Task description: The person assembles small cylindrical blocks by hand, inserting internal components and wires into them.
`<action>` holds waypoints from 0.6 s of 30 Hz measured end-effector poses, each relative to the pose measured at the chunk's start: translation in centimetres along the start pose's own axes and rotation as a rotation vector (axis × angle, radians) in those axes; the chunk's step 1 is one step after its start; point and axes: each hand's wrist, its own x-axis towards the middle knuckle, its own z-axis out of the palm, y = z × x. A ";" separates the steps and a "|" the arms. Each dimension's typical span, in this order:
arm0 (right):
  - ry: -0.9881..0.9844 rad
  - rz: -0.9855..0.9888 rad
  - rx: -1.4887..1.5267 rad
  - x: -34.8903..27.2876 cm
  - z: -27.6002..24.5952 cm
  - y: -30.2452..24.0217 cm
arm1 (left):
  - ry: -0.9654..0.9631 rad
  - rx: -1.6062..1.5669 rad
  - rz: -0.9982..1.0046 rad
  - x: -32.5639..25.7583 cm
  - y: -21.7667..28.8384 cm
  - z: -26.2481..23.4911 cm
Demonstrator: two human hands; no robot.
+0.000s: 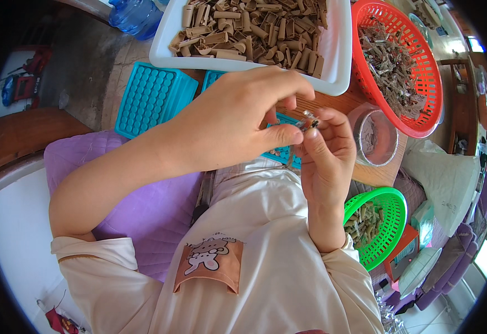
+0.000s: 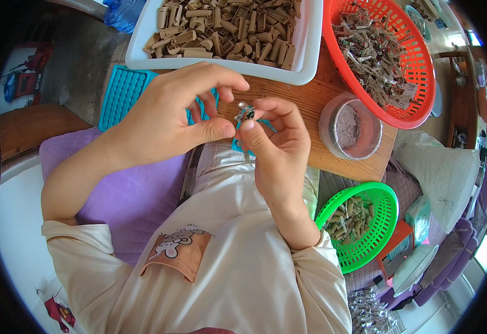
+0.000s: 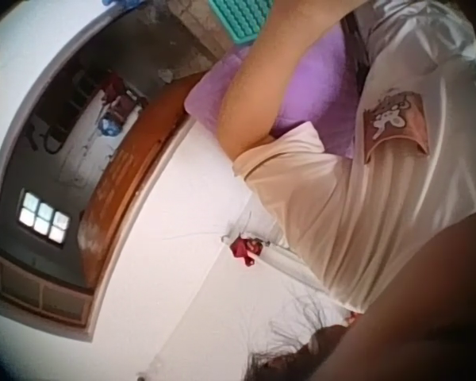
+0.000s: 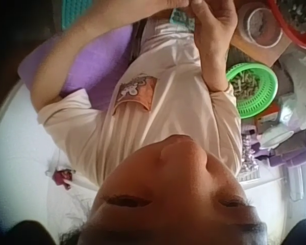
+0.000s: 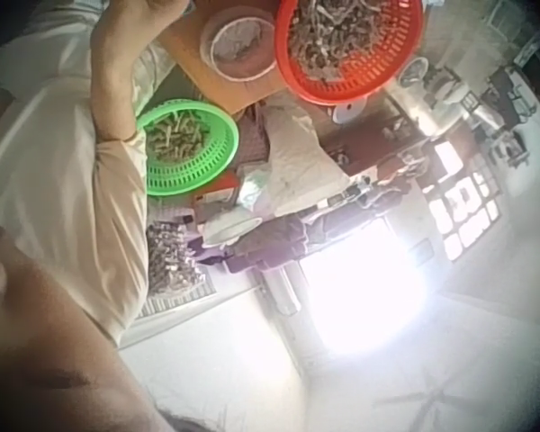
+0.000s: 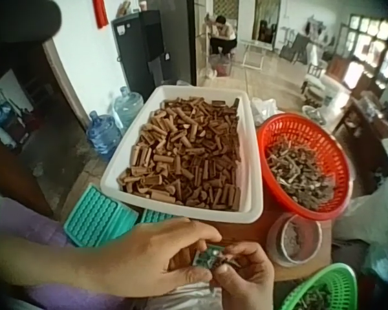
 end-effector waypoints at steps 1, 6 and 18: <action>0.026 -0.093 -0.063 0.1 0.2 -0.1 | -0.036 -0.180 -0.179 0.0 0.7 -0.3; 0.041 -0.570 -0.554 1.1 2.4 0.4 | 0.012 -0.565 -0.335 -0.4 0.4 0.3; -0.072 -0.528 -1.260 16.6 4.7 -4.3 | 0.657 -0.887 -0.439 0.9 -1.6 -2.3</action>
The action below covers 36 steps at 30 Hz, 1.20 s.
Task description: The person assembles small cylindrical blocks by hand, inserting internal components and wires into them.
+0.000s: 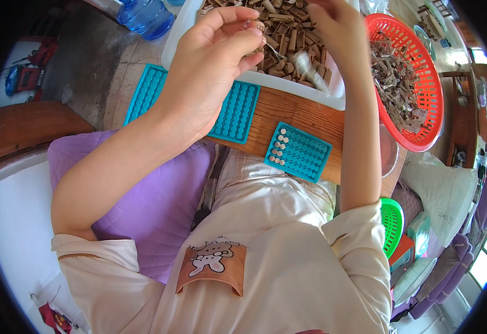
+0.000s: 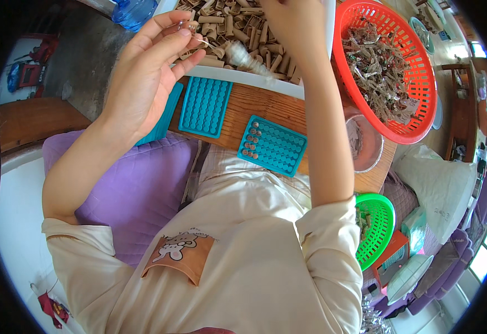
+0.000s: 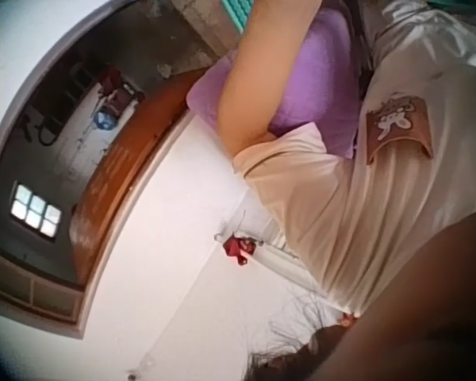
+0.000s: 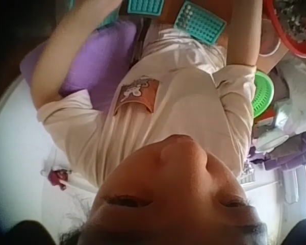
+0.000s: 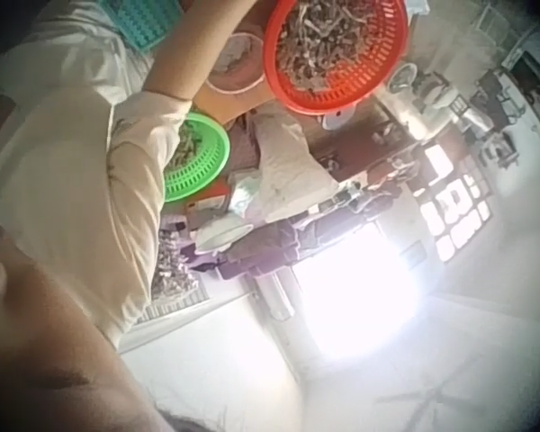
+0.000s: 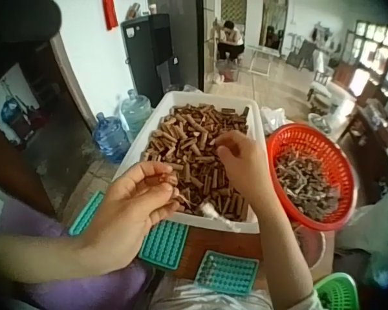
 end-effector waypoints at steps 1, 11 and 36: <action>-0.083 -0.078 -0.159 2.0 0.9 3.0 | -0.021 0.006 -0.005 0.0 0.1 0.4; -0.568 -0.081 -0.634 4.9 7.3 9.6 | -0.092 0.122 -0.098 0.0 0.2 -0.1; -0.240 0.375 1.231 -7.7 -2.3 0.1 | -0.292 0.309 0.057 -1.3 -0.1 0.7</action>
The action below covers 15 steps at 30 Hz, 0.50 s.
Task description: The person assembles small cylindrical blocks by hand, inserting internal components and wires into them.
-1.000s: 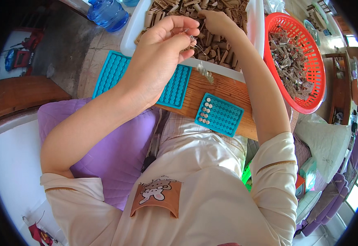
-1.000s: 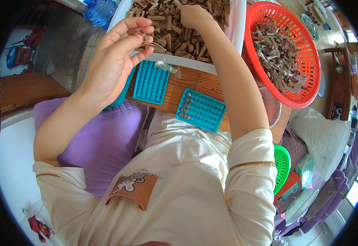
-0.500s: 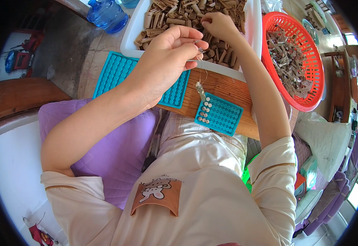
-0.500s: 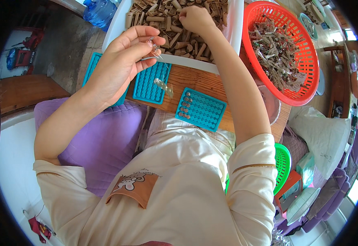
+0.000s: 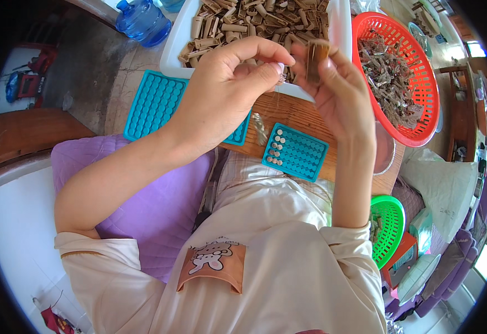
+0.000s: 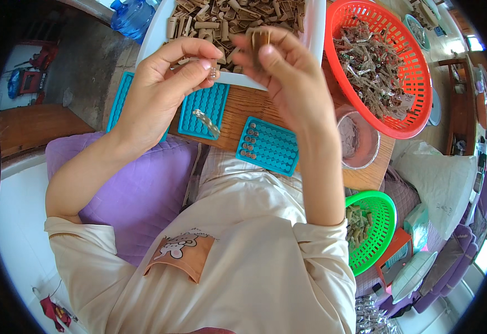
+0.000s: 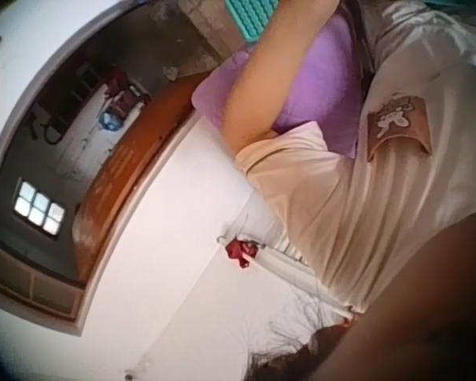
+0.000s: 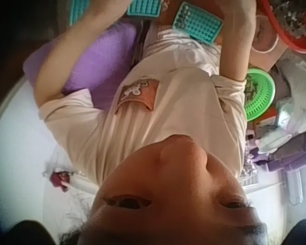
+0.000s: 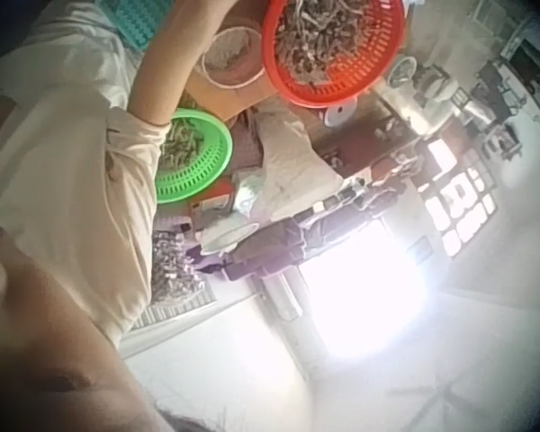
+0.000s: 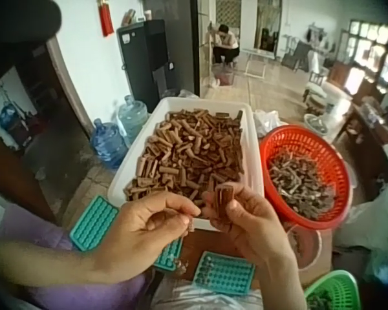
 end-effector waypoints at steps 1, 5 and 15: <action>0.003 -0.002 0.001 -1.0 0.5 0.5 | -0.002 0.039 0.041 -0.1 0.1 0.1; 0.110 -0.019 0.058 -3.0 2.7 2.8 | 0.034 0.074 0.121 -0.1 0.4 0.7; 0.304 -0.297 0.047 -2.9 5.5 4.0 | 0.126 0.104 0.284 -0.2 -0.4 1.0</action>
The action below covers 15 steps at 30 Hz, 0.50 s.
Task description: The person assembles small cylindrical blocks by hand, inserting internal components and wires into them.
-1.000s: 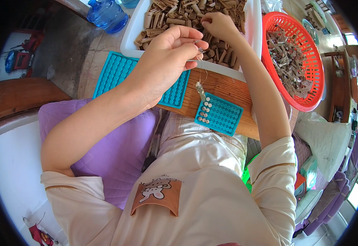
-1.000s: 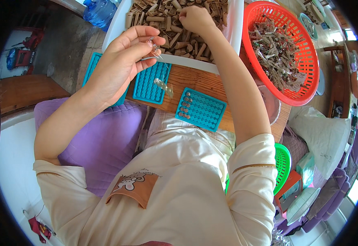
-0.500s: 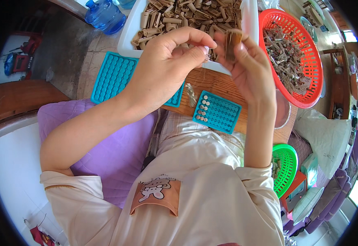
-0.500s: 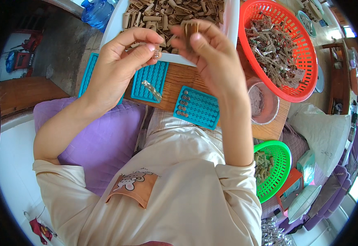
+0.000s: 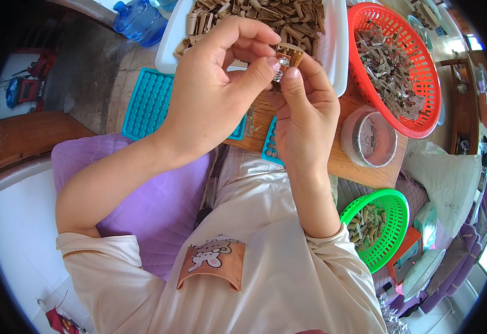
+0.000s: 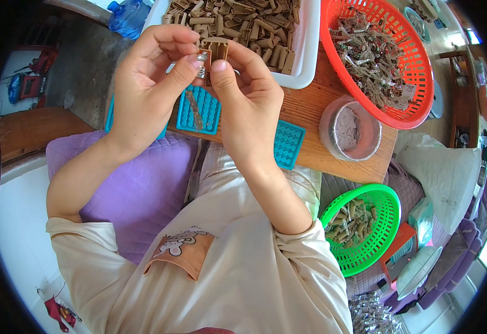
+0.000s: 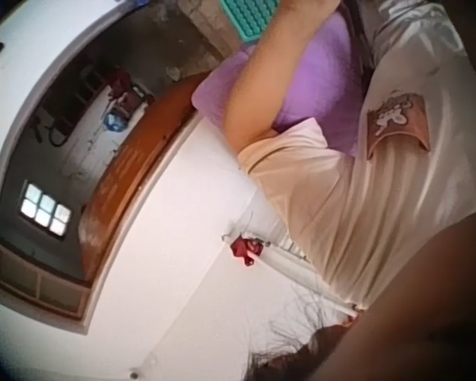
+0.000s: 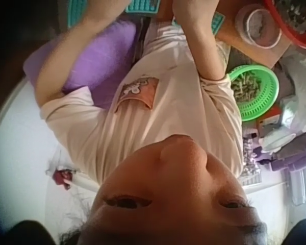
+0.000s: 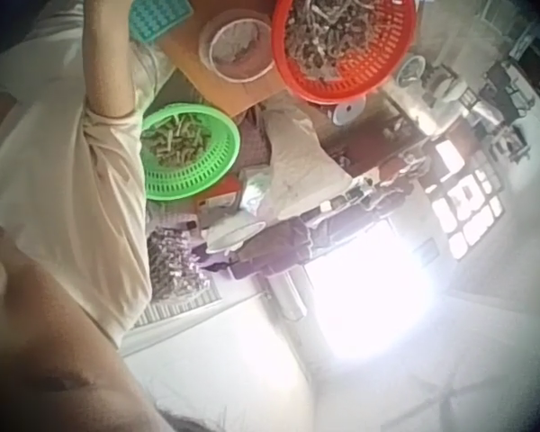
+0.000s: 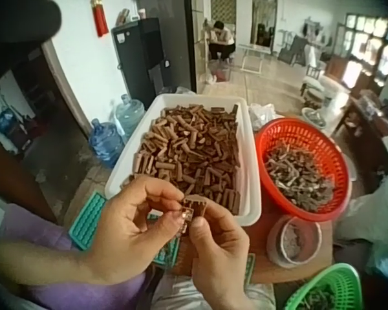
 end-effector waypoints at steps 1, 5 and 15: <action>0.002 0.001 -0.001 -0.2 0.1 0.0 | -0.001 0.009 -0.011 0.0 0.0 -0.1; 0.042 -0.017 0.013 -0.5 0.4 -0.1 | -0.055 -0.004 -0.019 0.2 0.0 -0.3; 0.045 -0.213 -0.037 -0.6 0.3 1.2 | -0.041 0.069 0.005 0.0 -0.1 -0.1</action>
